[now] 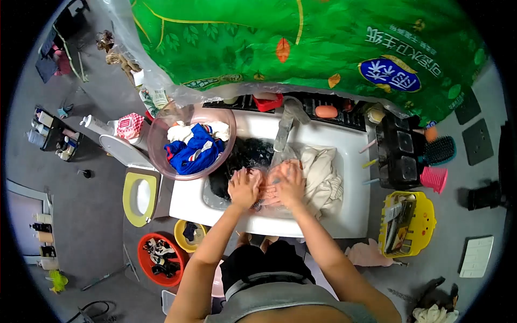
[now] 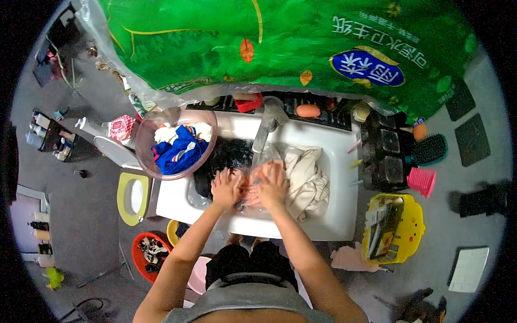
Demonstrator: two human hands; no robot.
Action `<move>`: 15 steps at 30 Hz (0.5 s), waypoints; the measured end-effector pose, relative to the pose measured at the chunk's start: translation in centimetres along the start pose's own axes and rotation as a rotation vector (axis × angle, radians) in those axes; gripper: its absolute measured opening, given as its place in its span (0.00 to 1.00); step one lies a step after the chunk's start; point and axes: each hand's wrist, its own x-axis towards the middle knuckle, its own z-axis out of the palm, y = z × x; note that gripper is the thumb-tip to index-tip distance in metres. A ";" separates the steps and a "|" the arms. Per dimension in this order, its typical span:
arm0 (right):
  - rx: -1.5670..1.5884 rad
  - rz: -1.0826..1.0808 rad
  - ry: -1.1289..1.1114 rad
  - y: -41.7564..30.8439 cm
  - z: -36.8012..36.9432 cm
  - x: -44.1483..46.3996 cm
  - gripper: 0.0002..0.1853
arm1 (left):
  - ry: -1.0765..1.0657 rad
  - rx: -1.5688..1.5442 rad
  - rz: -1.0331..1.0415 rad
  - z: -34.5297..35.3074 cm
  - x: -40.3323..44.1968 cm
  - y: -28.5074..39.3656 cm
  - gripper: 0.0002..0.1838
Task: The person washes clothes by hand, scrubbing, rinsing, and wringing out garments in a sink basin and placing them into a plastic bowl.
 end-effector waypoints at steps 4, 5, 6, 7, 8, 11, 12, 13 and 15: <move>-0.080 0.003 -0.266 0.1 6.8 -1.0 0.29 | -0.351 0.015 -0.067 4.2 -0.4 0.1 0.28; -0.087 -0.002 -0.269 0.3 8.1 -0.9 0.29 | -0.396 -0.013 -0.068 5.0 0.0 -0.2 0.28; -0.113 0.021 -0.363 0.4 8.7 -0.4 0.29 | -0.445 -0.042 -0.072 5.5 0.3 -0.4 0.29; -0.138 0.043 -0.455 0.6 9.3 0.1 0.29 | -0.493 -0.070 -0.076 6.0 0.4 -0.6 0.29; -0.163 0.066 -0.543 0.7 9.9 0.7 0.29 | -0.506 -0.064 -0.063 6.5 0.7 -0.9 0.30; 0.050 -0.040 -0.505 -0.7 4.2 2.9 0.24 | -0.378 0.048 -0.011 6.2 2.1 -0.4 0.31; 0.090 -0.066 -0.625 -0.9 1.7 3.9 0.23 | -0.456 -0.058 -0.027 5.6 2.9 -0.3 0.30; 0.075 -0.083 -0.506 0.9 3.3 4.3 0.17 | -0.527 -0.165 -0.044 4.1 4.0 0.0 0.30; 0.175 -0.035 -0.050 2.9 2.5 5.3 0.15 | -0.645 -0.288 -0.044 2.2 6.0 0.6 0.28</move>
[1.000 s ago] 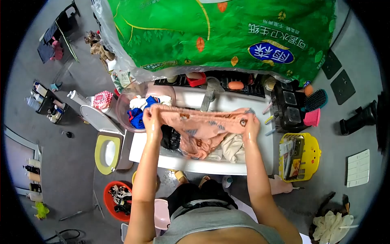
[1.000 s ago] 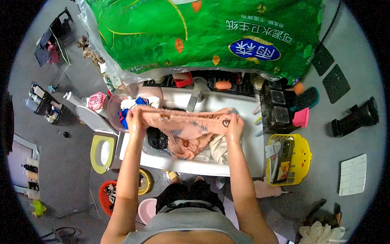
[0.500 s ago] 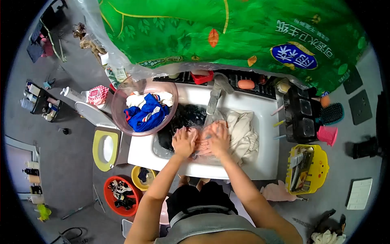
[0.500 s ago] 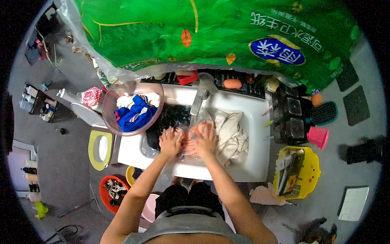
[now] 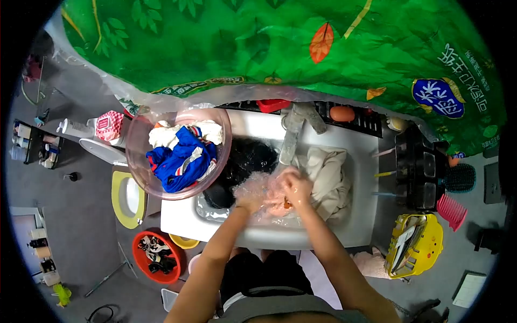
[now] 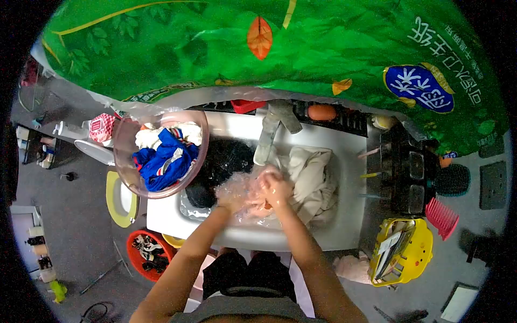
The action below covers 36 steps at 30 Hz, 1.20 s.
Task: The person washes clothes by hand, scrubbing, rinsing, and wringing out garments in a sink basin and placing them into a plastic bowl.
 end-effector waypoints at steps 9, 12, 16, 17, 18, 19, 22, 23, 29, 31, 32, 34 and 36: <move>-0.086 0.271 -0.378 3.8 3.0 7.8 0.18 | 0.151 0.180 -0.017 3.4 -0.4 -1.5 0.30; 0.048 0.393 -0.576 1.5 2.3 7.1 0.20 | 0.007 -0.040 -0.170 1.9 -0.5 -1.8 0.33; 0.459 0.403 -0.638 -0.2 1.7 4.3 0.22 | 0.136 0.194 0.043 7.1 -0.8 -6.1 0.35; 0.562 0.402 -0.650 -0.4 1.7 3.9 0.23 | 0.071 0.241 0.011 5.8 -1.4 -5.5 0.36; 0.447 0.423 -0.601 -0.2 2.6 3.7 0.24 | 0.354 0.270 0.010 8.7 -1.7 -6.6 0.29; 0.331 0.443 -0.551 0.8 4.7 3.7 0.25 | 0.185 0.149 -0.048 8.0 -1.6 -6.6 0.25; 0.178 0.415 -0.455 2.0 6.1 3.8 0.26 | -0.123 -0.150 -0.166 5.3 -1.9 -5.5 0.18; 0.153 0.396 -0.430 2.1 5.9 3.7 0.26 | -0.096 -0.201 -0.171 4.9 -2.2 -5.1 0.17; 0.038 0.316 -0.366 2.3 5.8 3.6 0.28 | -0.133 0.061 -0.172 3.1 -2.3 -4.0 0.18; -0.023 0.302 -0.348 2.3 6.5 2.8 0.29 | -0.147 0.081 -0.176 3.5 -2.6 -4.3 0.20; -0.056 0.296 -0.333 2.2 6.9 2.4 0.29 | -0.157 0.048 -0.192 5.0 -2.4 -5.4 0.21; -0.108 0.293 -0.309 2.0 7.2 2.1 0.30 | -0.168 -0.064 -0.162 4.9 -2.5 -5.9 0.25; -0.115 0.301 -0.313 2.0 7.5 2.1 0.31 | -0.161 -0.061 -0.224 5.6 -2.3 -6.1 0.23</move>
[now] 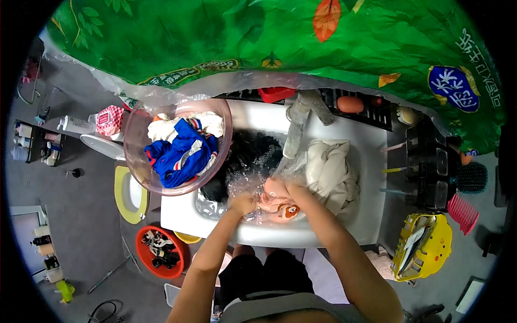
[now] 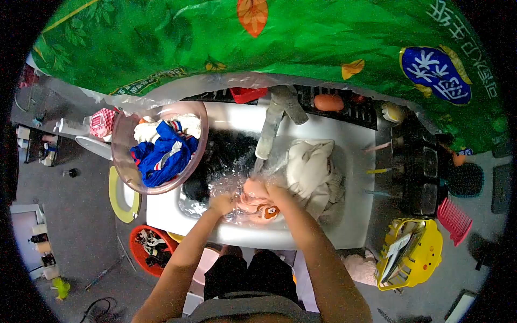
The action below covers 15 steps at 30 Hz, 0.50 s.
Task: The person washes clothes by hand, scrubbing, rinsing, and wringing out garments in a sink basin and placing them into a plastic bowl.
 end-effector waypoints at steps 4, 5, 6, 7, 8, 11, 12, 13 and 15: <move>0.182 0.057 -0.129 -0.1 -0.2 0.3 0.32 | -0.120 -0.132 -0.069 0.0 0.1 0.2 0.22; 0.265 0.100 -0.144 -0.1 -0.2 0.5 0.33 | -0.109 -0.101 -0.056 -0.2 0.3 0.3 0.22; 0.348 0.155 -0.142 0.0 0.0 0.6 0.33 | -0.101 -0.069 -0.045 0.0 0.3 0.3 0.21; 0.438 0.213 -0.121 0.1 0.1 0.6 0.34 | -0.092 -0.033 -0.035 0.0 0.2 0.1 0.21; 0.474 0.253 -0.103 0.2 0.1 0.8 0.35 | 0.082 -0.007 0.029 0.0 0.1 0.1 0.20; -0.019 0.053 -0.339 0.8 -3.0 0.3 0.27 | 0.428 -0.102 0.177 0.1 -1.4 1.2 0.18; -0.281 -0.071 -0.461 1.0 -4.7 -0.3 0.23 | 0.437 -0.243 0.193 -0.7 -2.2 1.8 0.16; -0.161 -0.059 -0.252 1.5 -5.2 -1.3 0.22 | 0.446 -0.383 0.209 -1.2 -2.7 2.3 0.15; 0.078 -0.042 0.167 2.0 -5.5 -4.2 0.20 | 0.817 -0.840 0.229 1.5 -0.7 1.0 0.14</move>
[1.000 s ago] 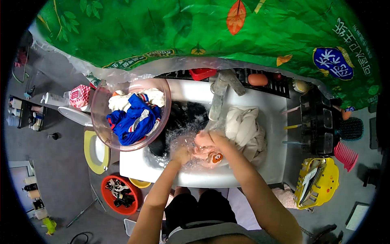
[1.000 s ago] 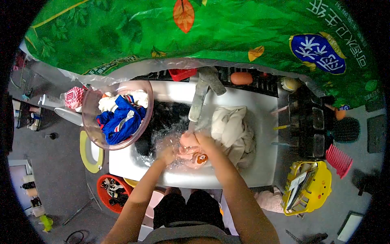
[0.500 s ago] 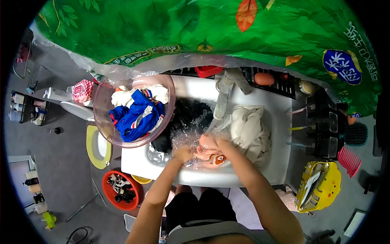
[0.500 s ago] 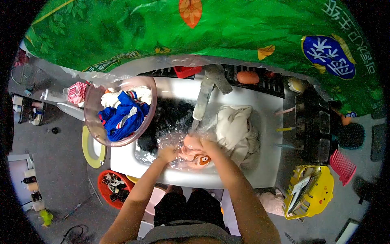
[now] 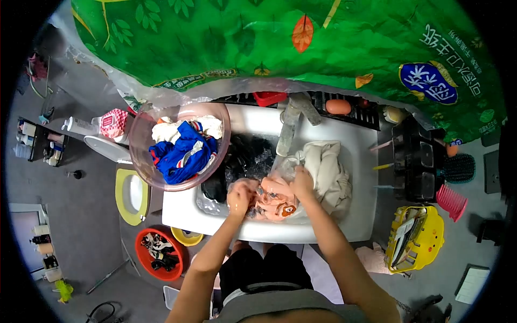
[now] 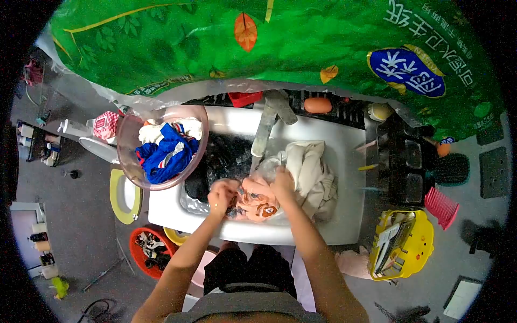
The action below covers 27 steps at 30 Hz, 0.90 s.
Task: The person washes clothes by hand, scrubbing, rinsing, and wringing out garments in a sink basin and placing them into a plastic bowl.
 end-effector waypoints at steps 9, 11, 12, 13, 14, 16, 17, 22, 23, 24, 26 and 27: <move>-0.206 -0.247 0.028 -2.5 3.1 -5.0 0.31 | -0.261 0.226 0.149 2.4 -0.5 0.8 0.22; -0.182 -0.063 -0.123 -1.5 3.1 -2.7 0.32 | -0.367 0.338 0.081 2.9 0.7 1.0 0.20; -0.103 0.068 -0.241 -1.4 1.7 -1.5 0.31 | -0.461 0.453 -0.008 3.0 1.5 1.7 0.20; -0.020 0.198 -0.354 -1.6 -0.8 -0.7 0.30 | -0.552 0.569 -0.095 3.1 2.3 2.8 0.20; 0.064 0.327 -0.466 -2.1 -3.1 -0.7 0.29 | -0.642 0.684 -0.183 3.2 2.9 3.9 0.20; 0.114 0.124 -0.099 -2.4 -5.5 -2.3 0.34 | -0.335 0.352 -0.071 2.7 2.7 5.3 0.18; 0.095 -0.020 0.157 -2.2 -5.6 -3.1 0.35 | -0.267 0.269 -0.111 2.9 2.8 6.2 0.17; 0.330 -0.238 0.400 -5.0 -9.1 -1.1 0.43 | -0.069 -0.186 -0.176 3.5 3.1 8.8 0.13; 0.367 -0.189 0.361 -5.5 -10.0 -0.3 0.42 | -0.020 -0.228 -0.096 3.6 2.9 9.7 0.13; 0.298 -0.189 0.403 -6.2 -11.1 0.4 0.42 | -0.024 -0.195 -0.077 3.7 3.1 9.8 0.14; 0.160 -0.181 0.479 -7.0 -12.5 1.5 0.42 | -0.037 -0.125 -0.046 3.6 3.2 9.5 0.14; 0.102 -0.185 0.481 -6.9 -12.5 1.9 0.42 | -0.049 -0.074 -0.026 3.4 3.1 9.3 0.13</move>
